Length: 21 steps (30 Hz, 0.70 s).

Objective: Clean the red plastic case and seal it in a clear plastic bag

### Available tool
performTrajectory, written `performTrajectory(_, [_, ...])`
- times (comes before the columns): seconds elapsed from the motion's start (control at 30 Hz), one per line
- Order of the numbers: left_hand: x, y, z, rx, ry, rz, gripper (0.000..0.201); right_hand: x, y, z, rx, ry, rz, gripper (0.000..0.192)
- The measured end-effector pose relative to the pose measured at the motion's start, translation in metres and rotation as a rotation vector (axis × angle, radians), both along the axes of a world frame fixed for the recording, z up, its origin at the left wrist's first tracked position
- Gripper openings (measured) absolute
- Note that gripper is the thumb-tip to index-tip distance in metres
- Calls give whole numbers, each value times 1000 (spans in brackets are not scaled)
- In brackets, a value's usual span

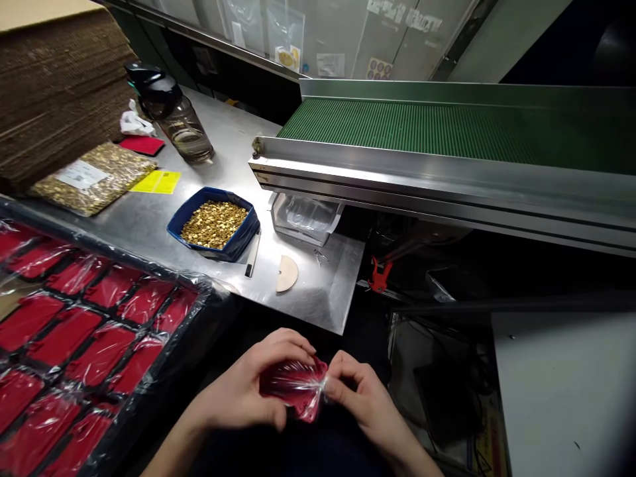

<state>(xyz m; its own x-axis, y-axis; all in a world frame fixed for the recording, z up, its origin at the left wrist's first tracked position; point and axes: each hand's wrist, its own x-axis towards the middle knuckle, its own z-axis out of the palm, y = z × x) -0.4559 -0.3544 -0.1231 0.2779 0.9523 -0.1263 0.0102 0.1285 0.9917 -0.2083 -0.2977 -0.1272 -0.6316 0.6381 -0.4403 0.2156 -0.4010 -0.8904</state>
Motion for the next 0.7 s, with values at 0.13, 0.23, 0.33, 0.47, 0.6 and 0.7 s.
performTrajectory(0.13, [-10,-10,-10,-81,121,-204,85,7,5,-5,-125,80,-66,37])
performTrajectory(0.23, [-10,-10,-24,-152,-99,-157,63,11,10,2,-78,23,9,35])
performTrajectory(0.33, [0,-6,-39,-301,-391,-103,57,12,16,13,51,-41,118,28])
performTrajectory(0.47, [36,-3,-59,-637,-598,59,64,6,25,17,127,76,80,23])
performTrajectory(0.6, [75,-5,-58,-579,-527,231,41,-7,35,1,50,236,-143,26])
performTrajectory(0.7, [86,-10,-43,-363,-349,376,47,-18,35,-10,-119,257,-288,30])
